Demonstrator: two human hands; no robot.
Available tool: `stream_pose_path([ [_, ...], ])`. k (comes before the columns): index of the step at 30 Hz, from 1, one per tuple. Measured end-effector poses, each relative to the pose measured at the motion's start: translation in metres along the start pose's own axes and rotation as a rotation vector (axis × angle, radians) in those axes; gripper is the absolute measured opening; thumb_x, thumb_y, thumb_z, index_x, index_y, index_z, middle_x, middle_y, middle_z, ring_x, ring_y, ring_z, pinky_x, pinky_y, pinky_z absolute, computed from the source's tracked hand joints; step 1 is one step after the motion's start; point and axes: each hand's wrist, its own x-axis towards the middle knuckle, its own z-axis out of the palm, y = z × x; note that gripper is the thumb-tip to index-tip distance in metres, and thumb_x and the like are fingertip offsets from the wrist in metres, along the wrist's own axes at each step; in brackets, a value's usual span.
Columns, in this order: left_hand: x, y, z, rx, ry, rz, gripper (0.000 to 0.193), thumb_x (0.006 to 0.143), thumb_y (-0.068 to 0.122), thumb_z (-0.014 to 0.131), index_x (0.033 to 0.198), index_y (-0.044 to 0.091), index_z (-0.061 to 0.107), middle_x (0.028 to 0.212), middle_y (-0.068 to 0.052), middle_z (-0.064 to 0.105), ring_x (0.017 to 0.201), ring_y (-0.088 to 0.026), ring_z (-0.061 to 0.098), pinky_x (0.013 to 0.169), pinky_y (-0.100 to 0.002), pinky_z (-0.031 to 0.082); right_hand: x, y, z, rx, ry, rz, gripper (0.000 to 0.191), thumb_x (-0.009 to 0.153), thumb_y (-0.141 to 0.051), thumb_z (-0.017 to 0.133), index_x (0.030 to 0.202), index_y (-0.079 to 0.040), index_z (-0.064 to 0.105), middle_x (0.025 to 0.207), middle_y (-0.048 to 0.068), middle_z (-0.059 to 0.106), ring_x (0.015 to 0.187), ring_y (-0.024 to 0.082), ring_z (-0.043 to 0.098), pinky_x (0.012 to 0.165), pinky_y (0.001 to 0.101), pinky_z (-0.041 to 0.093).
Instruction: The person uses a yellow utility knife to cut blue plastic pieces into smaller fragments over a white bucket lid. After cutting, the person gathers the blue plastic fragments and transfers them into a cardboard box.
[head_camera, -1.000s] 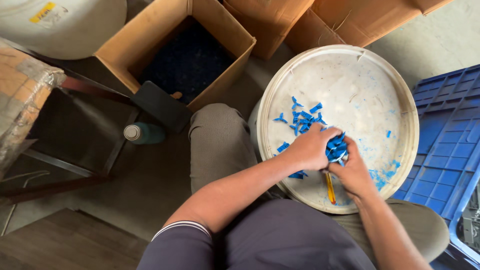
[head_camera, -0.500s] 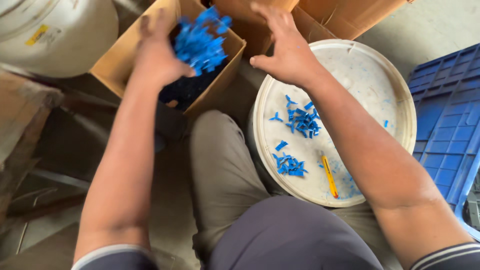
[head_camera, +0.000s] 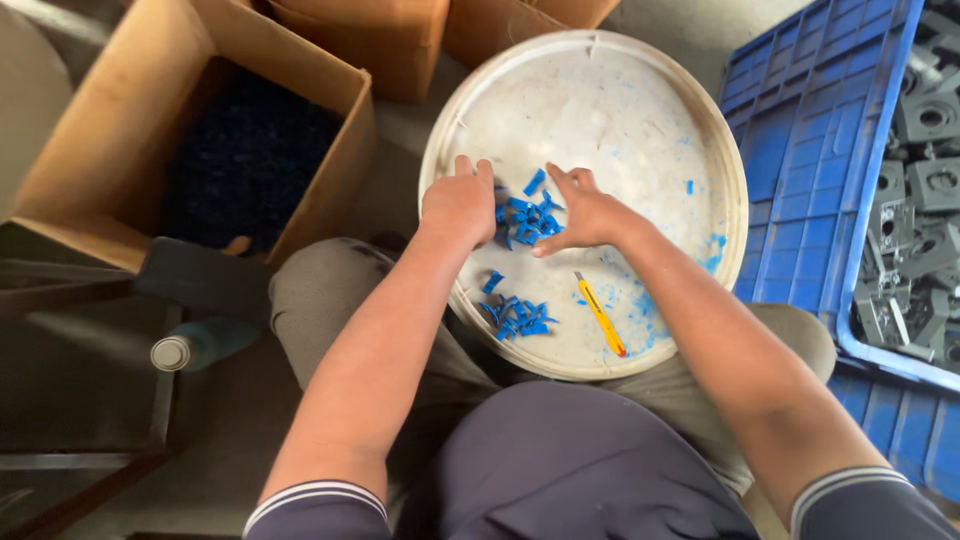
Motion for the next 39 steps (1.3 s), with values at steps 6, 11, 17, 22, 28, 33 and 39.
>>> stream_pose_path([
  [6, 0.029, 0.014, 0.051, -0.101, 0.15, 0.084, 0.038, 0.081, 0.006, 0.068, 0.119, 0.005, 0.063, 0.146, -0.029, 0.043, 0.1, -0.043, 0.068, 0.086, -0.048, 0.057, -0.004, -0.013, 0.031, 0.08, 0.218, 0.008, 0.125, 0.049, -0.033, 0.097, 0.156, -0.017, 0.035, 0.141, 0.023, 0.043, 0.109, 0.047, 0.063, 0.093, 0.049, 0.053],
  [11, 0.034, 0.03, 0.088, -0.352, 0.128, 0.067, 0.034, 0.081, 0.01, 0.066, 0.115, 0.007, 0.065, 0.124, -0.028, 0.06, 0.101, -0.045, 0.067, 0.087, -0.05, 0.055, -0.009, -0.008, 0.054, 0.188, 0.422, -0.143, 0.095, 0.057, -0.021, 0.097, 0.141, -0.013, 0.053, 0.125, 0.022, 0.053, 0.107, 0.047, 0.063, 0.089, 0.049, 0.055],
  [17, 0.045, 0.043, 0.098, -0.705, 0.326, 0.049, 0.027, 0.078, 0.018, 0.066, 0.099, 0.003, 0.069, 0.09, -0.03, 0.069, 0.093, -0.049, 0.066, 0.083, -0.054, 0.053, -0.001, -0.003, 0.065, 0.84, 0.361, 0.091, 0.043, 0.073, 0.002, 0.08, 0.113, -0.004, 0.068, 0.097, 0.017, 0.074, 0.077, 0.021, 0.073, 0.06, 0.0355, 0.063],
  [22, 0.027, 0.049, 0.075, -0.899, 0.292, -0.076, 0.036, 0.075, 0.011, 0.061, 0.109, 0.004, 0.069, 0.099, -0.028, 0.069, 0.092, -0.046, 0.07, 0.083, -0.05, 0.057, -0.001, -0.01, 0.04, 0.59, 0.387, 0.099, 0.049, 0.071, -0.002, 0.077, 0.119, -0.007, 0.068, 0.102, 0.015, 0.072, 0.085, 0.025, 0.072, 0.07, 0.0387, 0.06],
  [28, -0.004, -0.02, -0.015, -0.755, 0.841, 0.197, 0.045, 0.072, 0.001, 0.063, 0.116, 0.007, 0.067, 0.112, -0.022, 0.068, 0.107, -0.04, 0.066, 0.096, -0.043, 0.053, 0.03, -0.085, -0.034, 0.221, 0.588, -0.459, 0.055, 0.068, -0.022, 0.085, 0.118, -0.007, 0.067, 0.114, 0.018, 0.068, 0.111, 0.041, 0.061, 0.096, 0.0453, 0.05],
  [33, -0.051, -0.118, -0.11, -1.269, 0.885, -0.146, 0.087, 0.067, -0.006, 0.063, 0.148, 0.009, 0.037, 0.138, -0.015, 0.06, 0.112, -0.027, 0.065, 0.09, -0.035, 0.057, 0.039, -0.158, -0.073, 0.286, 0.626, -0.765, 0.083, 0.075, -0.016, 0.077, 0.152, -0.011, 0.048, 0.151, 0.027, 0.04, 0.128, 0.045, 0.054, 0.103, 0.0432, 0.051],
  [39, -0.093, -0.078, -0.063, -0.897, 0.825, 0.087, 0.076, 0.073, -0.002, 0.069, 0.146, 0.002, 0.05, 0.144, -0.016, 0.056, 0.123, -0.028, 0.061, 0.097, -0.034, 0.055, -0.031, -0.077, -0.049, 0.331, 0.229, -0.416, 0.078, 0.078, -0.033, 0.08, 0.147, -0.02, 0.048, 0.148, 0.013, 0.047, 0.117, 0.032, 0.063, 0.089, 0.0406, 0.057],
])
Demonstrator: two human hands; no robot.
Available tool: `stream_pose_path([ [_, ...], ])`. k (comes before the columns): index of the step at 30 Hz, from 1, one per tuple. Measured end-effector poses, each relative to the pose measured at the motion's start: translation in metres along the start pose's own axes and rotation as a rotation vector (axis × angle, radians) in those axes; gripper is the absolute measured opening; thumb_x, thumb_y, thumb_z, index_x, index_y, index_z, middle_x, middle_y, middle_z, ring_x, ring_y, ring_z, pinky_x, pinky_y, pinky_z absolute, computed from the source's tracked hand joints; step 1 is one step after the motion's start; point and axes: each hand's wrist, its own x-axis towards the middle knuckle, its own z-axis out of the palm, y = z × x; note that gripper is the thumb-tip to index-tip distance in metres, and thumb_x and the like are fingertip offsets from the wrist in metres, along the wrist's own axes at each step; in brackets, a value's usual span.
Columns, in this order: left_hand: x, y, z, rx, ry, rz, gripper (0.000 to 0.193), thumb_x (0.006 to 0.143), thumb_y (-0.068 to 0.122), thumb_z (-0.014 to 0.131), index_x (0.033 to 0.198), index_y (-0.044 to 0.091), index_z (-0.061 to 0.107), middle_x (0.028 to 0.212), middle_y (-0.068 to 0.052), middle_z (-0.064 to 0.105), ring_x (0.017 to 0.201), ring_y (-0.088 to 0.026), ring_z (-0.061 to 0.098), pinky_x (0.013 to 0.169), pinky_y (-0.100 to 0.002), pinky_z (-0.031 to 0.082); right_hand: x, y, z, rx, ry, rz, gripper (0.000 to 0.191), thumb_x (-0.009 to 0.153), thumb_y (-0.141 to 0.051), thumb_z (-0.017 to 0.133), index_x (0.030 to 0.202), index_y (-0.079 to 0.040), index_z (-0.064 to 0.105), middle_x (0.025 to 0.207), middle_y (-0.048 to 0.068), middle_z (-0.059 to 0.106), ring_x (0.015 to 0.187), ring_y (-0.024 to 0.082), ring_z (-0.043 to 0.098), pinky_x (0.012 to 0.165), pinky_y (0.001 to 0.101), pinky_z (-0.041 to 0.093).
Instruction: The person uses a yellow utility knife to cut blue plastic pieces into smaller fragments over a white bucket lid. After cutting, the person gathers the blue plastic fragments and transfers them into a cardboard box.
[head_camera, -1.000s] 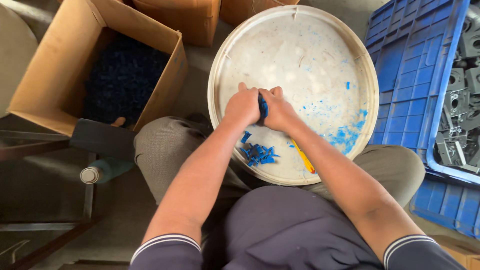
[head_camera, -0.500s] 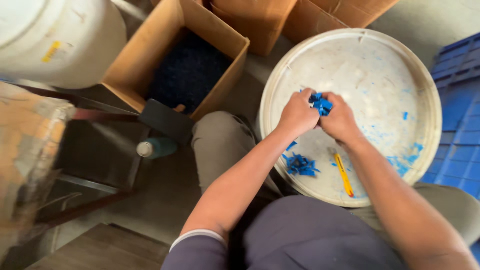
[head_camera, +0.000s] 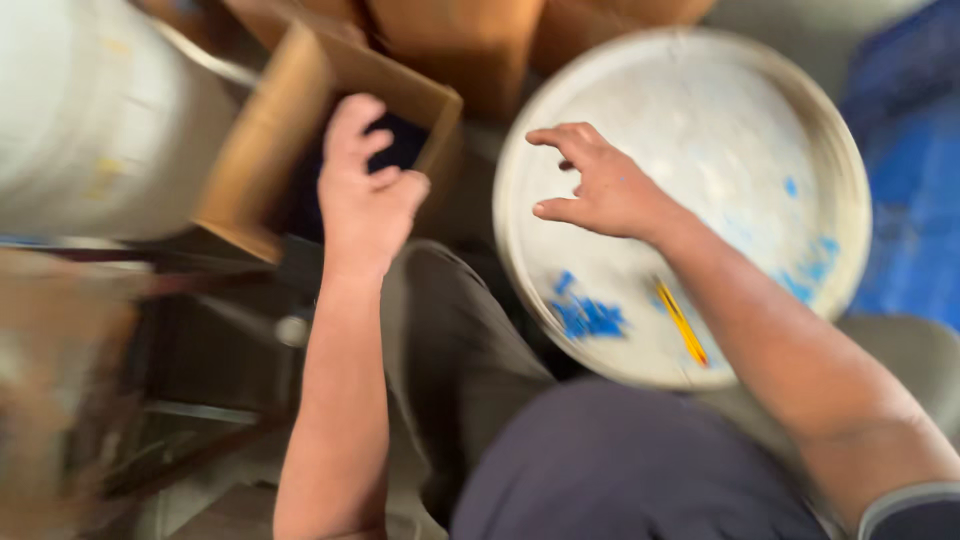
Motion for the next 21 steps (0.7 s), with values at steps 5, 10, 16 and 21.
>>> stream_pose_path([
  [5, -0.076, 0.001, 0.095, 0.51, -0.725, 0.231, 0.082, 0.066, 0.012, 0.085, 0.139, 0.0, 0.051, 0.14, -0.026, 0.051, 0.114, -0.042, 0.06, 0.091, -0.048, 0.054, -0.114, 0.055, 0.022, -0.16, -0.279, 0.335, 0.098, 0.068, -0.037, 0.086, 0.153, -0.023, 0.039, 0.136, 0.012, 0.052, 0.103, 0.032, 0.066, 0.088, 0.0433, 0.055],
  [10, -0.117, -0.001, 0.156, 0.855, -0.961, 0.014, 0.073, 0.068, 0.001, 0.074, 0.136, 0.0, 0.047, 0.141, -0.028, 0.045, 0.104, -0.044, 0.062, 0.08, -0.047, 0.057, -0.173, 0.075, 0.06, -0.202, -0.169, 0.271, 0.105, 0.064, -0.03, 0.089, 0.153, -0.014, 0.036, 0.131, 0.023, 0.049, 0.107, 0.043, 0.06, 0.085, 0.0497, 0.052],
  [16, -0.142, -0.013, 0.187, 0.772, -1.026, -0.142, 0.056, 0.07, 0.004, 0.073, 0.124, 0.004, 0.055, 0.131, -0.028, 0.05, 0.098, -0.046, 0.065, 0.084, -0.051, 0.055, -0.176, 0.101, 0.1, -0.116, -0.05, 0.245, 0.082, 0.072, -0.021, 0.083, 0.145, -0.01, 0.045, 0.125, 0.023, 0.053, 0.111, 0.046, 0.058, 0.089, 0.0525, 0.051],
  [21, -0.161, -0.028, 0.208, 0.659, -0.854, -0.203, 0.038, 0.075, 0.01, 0.068, 0.112, 0.008, 0.065, 0.117, -0.021, 0.063, 0.1, -0.046, 0.065, 0.086, -0.052, 0.053, -0.181, 0.129, 0.124, 0.017, 0.161, 0.269, 0.054, 0.079, -0.014, 0.077, 0.13, -0.012, 0.059, 0.125, 0.019, 0.058, 0.109, 0.043, 0.063, 0.088, 0.0484, 0.053],
])
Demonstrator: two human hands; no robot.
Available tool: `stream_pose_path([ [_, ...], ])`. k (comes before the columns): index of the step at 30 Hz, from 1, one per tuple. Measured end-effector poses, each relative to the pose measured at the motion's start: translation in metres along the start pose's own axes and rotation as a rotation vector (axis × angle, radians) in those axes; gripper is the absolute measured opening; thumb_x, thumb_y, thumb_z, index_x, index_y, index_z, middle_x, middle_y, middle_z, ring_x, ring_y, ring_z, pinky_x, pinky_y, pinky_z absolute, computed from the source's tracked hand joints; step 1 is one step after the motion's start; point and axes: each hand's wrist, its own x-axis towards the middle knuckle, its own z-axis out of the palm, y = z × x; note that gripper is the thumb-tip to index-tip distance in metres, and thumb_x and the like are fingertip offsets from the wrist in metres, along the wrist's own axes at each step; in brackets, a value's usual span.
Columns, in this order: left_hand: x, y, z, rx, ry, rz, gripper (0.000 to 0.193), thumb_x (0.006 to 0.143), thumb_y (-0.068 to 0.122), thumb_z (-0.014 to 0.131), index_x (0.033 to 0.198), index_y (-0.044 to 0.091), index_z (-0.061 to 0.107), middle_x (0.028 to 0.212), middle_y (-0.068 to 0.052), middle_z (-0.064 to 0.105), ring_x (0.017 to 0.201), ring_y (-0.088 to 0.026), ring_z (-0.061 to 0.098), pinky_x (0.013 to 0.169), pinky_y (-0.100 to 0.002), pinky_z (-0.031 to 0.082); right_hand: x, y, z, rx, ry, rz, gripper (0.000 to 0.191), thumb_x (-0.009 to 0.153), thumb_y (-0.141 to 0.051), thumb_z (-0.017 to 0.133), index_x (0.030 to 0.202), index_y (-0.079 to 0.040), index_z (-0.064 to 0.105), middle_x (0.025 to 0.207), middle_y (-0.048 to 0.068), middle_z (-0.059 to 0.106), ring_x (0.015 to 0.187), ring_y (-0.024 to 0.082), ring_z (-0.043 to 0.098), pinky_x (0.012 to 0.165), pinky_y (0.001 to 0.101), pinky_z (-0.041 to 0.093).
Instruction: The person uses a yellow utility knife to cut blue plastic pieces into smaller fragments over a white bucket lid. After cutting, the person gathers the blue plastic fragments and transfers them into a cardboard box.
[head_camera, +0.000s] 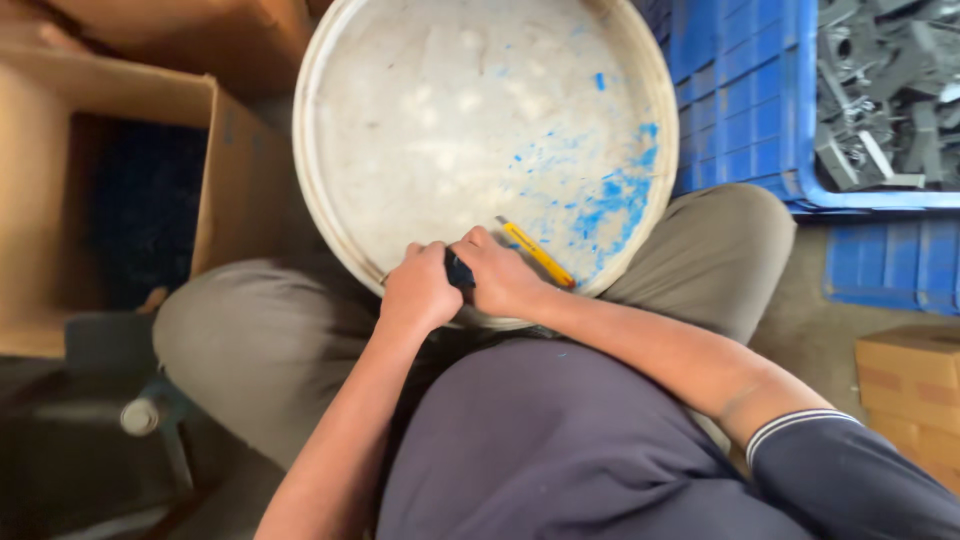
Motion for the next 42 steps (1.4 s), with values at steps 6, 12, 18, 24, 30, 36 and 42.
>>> stream_pose_path([
  [6, 0.035, -0.02, 0.037, -0.555, 0.078, -0.122, 0.043, 0.078, 0.01, 0.06, 0.119, 0.004, 0.07, 0.101, -0.021, 0.073, 0.095, -0.036, 0.071, 0.087, -0.043, 0.055, 0.016, 0.011, 0.009, 0.433, 0.098, 0.225, 0.051, 0.079, -0.007, 0.074, 0.128, -0.007, 0.058, 0.106, 0.014, 0.071, 0.094, 0.027, 0.071, 0.079, 0.0393, 0.058],
  [12, 0.046, -0.019, 0.022, -1.402, -0.135, -0.241, 0.039, 0.083, 0.02, 0.065, 0.122, 0.012, 0.063, 0.1, -0.003, 0.07, 0.092, -0.021, 0.067, 0.078, -0.042, 0.057, 0.032, -0.013, -0.029, 0.564, 0.046, 0.31, 0.06, 0.078, -0.003, 0.072, 0.137, -0.005, 0.056, 0.113, 0.015, 0.071, 0.092, 0.023, 0.073, 0.078, 0.0363, 0.062],
  [18, 0.046, -0.016, -0.012, -1.688, 0.12, -0.215, 0.03, 0.096, 0.042, 0.063, 0.106, 0.013, 0.065, 0.089, -0.002, 0.066, 0.079, -0.016, 0.062, 0.06, -0.035, 0.052, 0.048, -0.063, -0.065, 0.314, -0.16, -0.032, 0.075, 0.08, -0.004, 0.062, 0.151, -0.01, 0.042, 0.141, 0.016, 0.058, 0.119, 0.029, 0.066, 0.091, 0.0374, 0.058],
  [24, 0.054, -0.036, -0.024, -1.834, 0.191, -0.164, 0.023, 0.092, 0.034, 0.068, 0.098, 0.013, 0.062, 0.085, -0.004, 0.066, 0.069, -0.021, 0.067, 0.044, -0.032, 0.042, 0.039, -0.06, -0.07, -0.015, -0.09, 0.024, 0.041, 0.094, -0.023, 0.062, 0.134, -0.017, 0.062, 0.123, 0.013, 0.067, 0.104, 0.03, 0.072, 0.087, 0.0405, 0.058],
  [30, 0.057, -0.038, -0.035, -2.029, 0.04, -0.061, 0.026, 0.093, 0.042, 0.063, 0.1, 0.017, 0.063, 0.089, -0.003, 0.067, 0.07, -0.021, 0.064, 0.046, -0.032, 0.042, 0.014, -0.045, -0.04, -0.317, -0.194, -0.118, 0.028, 0.09, -0.031, 0.07, 0.113, -0.016, 0.071, 0.096, 0.011, 0.073, 0.088, 0.035, 0.07, 0.074, 0.0472, 0.054],
  [36, 0.054, -0.032, -0.038, -2.002, 0.061, -0.01, 0.047, 0.098, 0.059, 0.055, 0.108, 0.014, 0.06, 0.093, -0.006, 0.065, 0.071, -0.023, 0.063, 0.047, -0.033, 0.043, 0.027, -0.078, -0.086, 0.081, 0.042, 0.092, 0.022, 0.087, -0.02, 0.077, 0.107, -0.011, 0.073, 0.09, 0.008, 0.076, 0.076, 0.02, 0.074, 0.07, 0.0327, 0.059],
  [42, 0.044, -0.026, -0.032, -2.1, 0.033, 0.05, 0.069, 0.096, 0.074, 0.045, 0.11, 0.009, 0.061, 0.098, -0.01, 0.068, 0.074, -0.025, 0.064, 0.047, -0.035, 0.044, 0.037, -0.131, -0.1, 0.086, 0.165, -0.245, 0.027, 0.09, -0.011, 0.076, 0.116, -0.005, 0.073, 0.103, 0.01, 0.074, 0.083, 0.016, 0.071, 0.073, 0.0299, 0.057],
])
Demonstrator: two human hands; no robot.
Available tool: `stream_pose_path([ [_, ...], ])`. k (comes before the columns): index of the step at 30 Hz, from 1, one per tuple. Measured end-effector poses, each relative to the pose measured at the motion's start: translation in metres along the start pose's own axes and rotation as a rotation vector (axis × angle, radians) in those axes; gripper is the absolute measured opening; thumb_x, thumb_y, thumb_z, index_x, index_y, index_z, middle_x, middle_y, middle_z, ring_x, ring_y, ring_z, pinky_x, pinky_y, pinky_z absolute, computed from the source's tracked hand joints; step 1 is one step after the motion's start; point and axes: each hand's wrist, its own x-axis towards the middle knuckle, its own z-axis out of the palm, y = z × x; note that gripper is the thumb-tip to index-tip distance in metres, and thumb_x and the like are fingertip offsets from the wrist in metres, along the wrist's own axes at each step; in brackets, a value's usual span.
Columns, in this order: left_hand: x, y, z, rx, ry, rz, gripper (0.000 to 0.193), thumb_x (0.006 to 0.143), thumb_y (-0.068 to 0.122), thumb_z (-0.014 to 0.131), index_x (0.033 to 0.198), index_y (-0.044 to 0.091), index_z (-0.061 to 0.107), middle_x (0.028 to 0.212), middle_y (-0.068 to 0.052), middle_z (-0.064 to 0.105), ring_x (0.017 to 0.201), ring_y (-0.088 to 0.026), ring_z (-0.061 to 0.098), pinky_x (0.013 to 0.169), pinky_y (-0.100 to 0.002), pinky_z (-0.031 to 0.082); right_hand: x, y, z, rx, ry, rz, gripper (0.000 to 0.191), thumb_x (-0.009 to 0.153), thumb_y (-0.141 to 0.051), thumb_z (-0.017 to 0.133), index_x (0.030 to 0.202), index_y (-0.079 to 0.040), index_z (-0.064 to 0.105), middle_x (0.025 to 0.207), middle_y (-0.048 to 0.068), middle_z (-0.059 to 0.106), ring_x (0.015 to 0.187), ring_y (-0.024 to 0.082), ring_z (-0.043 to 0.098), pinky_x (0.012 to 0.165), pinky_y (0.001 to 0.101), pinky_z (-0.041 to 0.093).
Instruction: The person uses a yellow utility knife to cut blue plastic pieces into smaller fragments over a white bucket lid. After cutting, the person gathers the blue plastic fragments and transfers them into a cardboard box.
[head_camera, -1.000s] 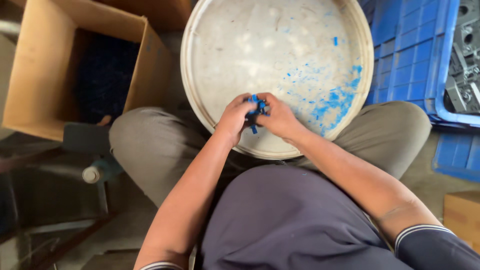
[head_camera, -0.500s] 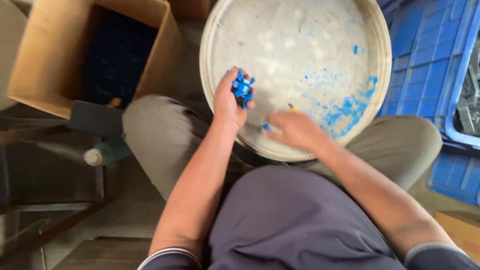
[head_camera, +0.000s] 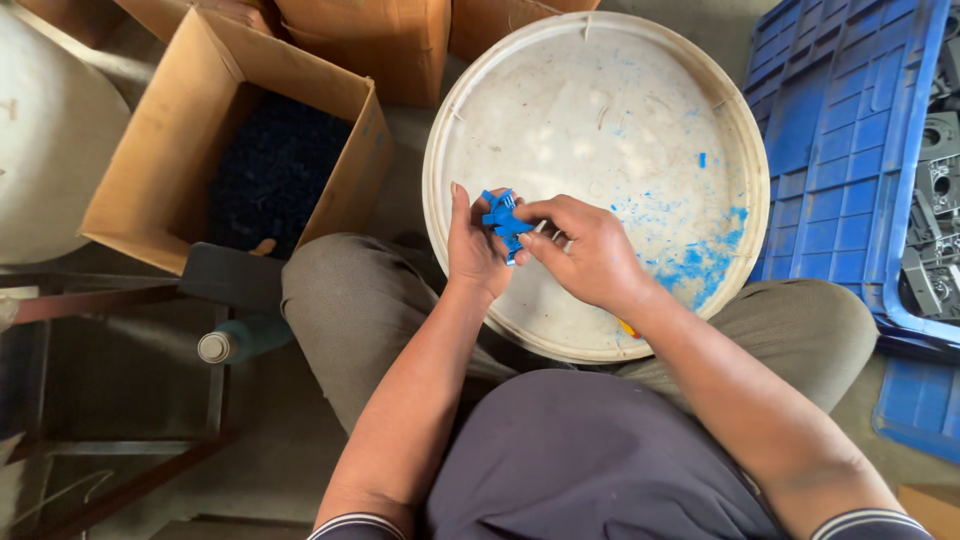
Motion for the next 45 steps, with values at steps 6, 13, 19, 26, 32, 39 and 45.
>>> stream_pose_path([
  [6, -0.002, 0.009, 0.002, -0.04, -0.119, 0.027, 0.058, 0.103, 0.066, 0.046, 0.107, 0.01, 0.061, 0.098, -0.008, 0.065, 0.074, -0.025, 0.063, 0.047, -0.031, 0.041, -0.029, 0.046, -0.001, 0.071, 0.066, 0.086, 0.032, 0.091, -0.011, 0.073, 0.122, -0.004, 0.069, 0.112, 0.009, 0.074, 0.09, 0.016, 0.072, 0.08, 0.0292, 0.059],
  [13, 0.001, 0.069, 0.023, -0.128, -0.055, 0.243, 0.04, 0.104, 0.053, 0.047, 0.105, 0.016, 0.062, 0.095, -0.006, 0.066, 0.073, -0.025, 0.062, 0.047, -0.033, 0.04, -0.116, 0.145, -0.026, 0.142, 0.189, 0.647, 0.033, 0.094, -0.022, 0.073, 0.121, -0.003, 0.072, 0.099, 0.01, 0.077, 0.085, 0.015, 0.071, 0.079, 0.0283, 0.056],
  [19, 0.032, 0.189, 0.032, -0.141, 0.378, 0.637, 0.056, 0.104, 0.062, 0.051, 0.142, 0.023, 0.04, 0.142, -0.005, 0.048, 0.122, -0.028, 0.05, 0.084, -0.059, 0.04, -0.145, 0.178, -0.023, 0.216, 0.214, 0.596, 0.036, 0.095, -0.021, 0.073, 0.126, -0.001, 0.071, 0.101, 0.012, 0.075, 0.083, 0.014, 0.068, 0.077, 0.0294, 0.055],
  [26, 0.024, 0.133, 0.025, 0.577, 0.467, 0.614, 0.091, 0.085, 0.023, 0.08, 0.154, 0.005, 0.024, 0.15, -0.011, 0.042, 0.132, -0.026, 0.051, 0.105, -0.04, 0.049, -0.155, 0.128, 0.007, 0.069, 0.115, 0.628, 0.031, 0.092, -0.025, 0.07, 0.117, -0.007, 0.073, 0.102, 0.008, 0.079, 0.084, 0.018, 0.075, 0.074, 0.0324, 0.061],
  [32, 0.004, 0.123, 0.031, 0.651, 0.317, 0.411, 0.026, 0.09, 0.027, 0.077, 0.106, 0.026, 0.058, 0.098, 0.015, 0.06, 0.081, 0.003, 0.054, 0.052, -0.022, 0.037, -0.19, 0.062, 0.018, -0.075, 0.095, 0.335, 0.021, 0.089, -0.017, 0.073, 0.107, -0.005, 0.073, 0.092, 0.01, 0.074, 0.08, 0.022, 0.075, 0.07, 0.0358, 0.059],
  [39, -0.01, 0.098, 0.019, 0.656, 0.15, 0.439, 0.022, 0.091, 0.015, 0.077, 0.092, 0.019, 0.056, 0.09, 0.006, 0.06, 0.071, -0.004, 0.055, 0.049, -0.024, 0.029, -0.219, 0.015, 0.025, -0.098, 0.087, 0.263, 0.02, 0.09, -0.018, 0.073, 0.105, -0.004, 0.073, 0.091, 0.01, 0.074, 0.078, 0.023, 0.074, 0.07, 0.0356, 0.059],
  [45, 0.013, 0.083, 0.01, 0.633, 0.103, 0.521, 0.029, 0.095, 0.005, 0.077, 0.085, 0.016, 0.052, 0.085, 0.003, 0.051, 0.075, -0.009, 0.05, 0.065, -0.025, 0.045, -0.228, 0.05, -0.001, -0.063, 0.115, 0.3, 0.022, 0.09, -0.019, 0.073, 0.106, -0.005, 0.074, 0.095, 0.009, 0.076, 0.083, 0.021, 0.077, 0.072, 0.0339, 0.06],
])
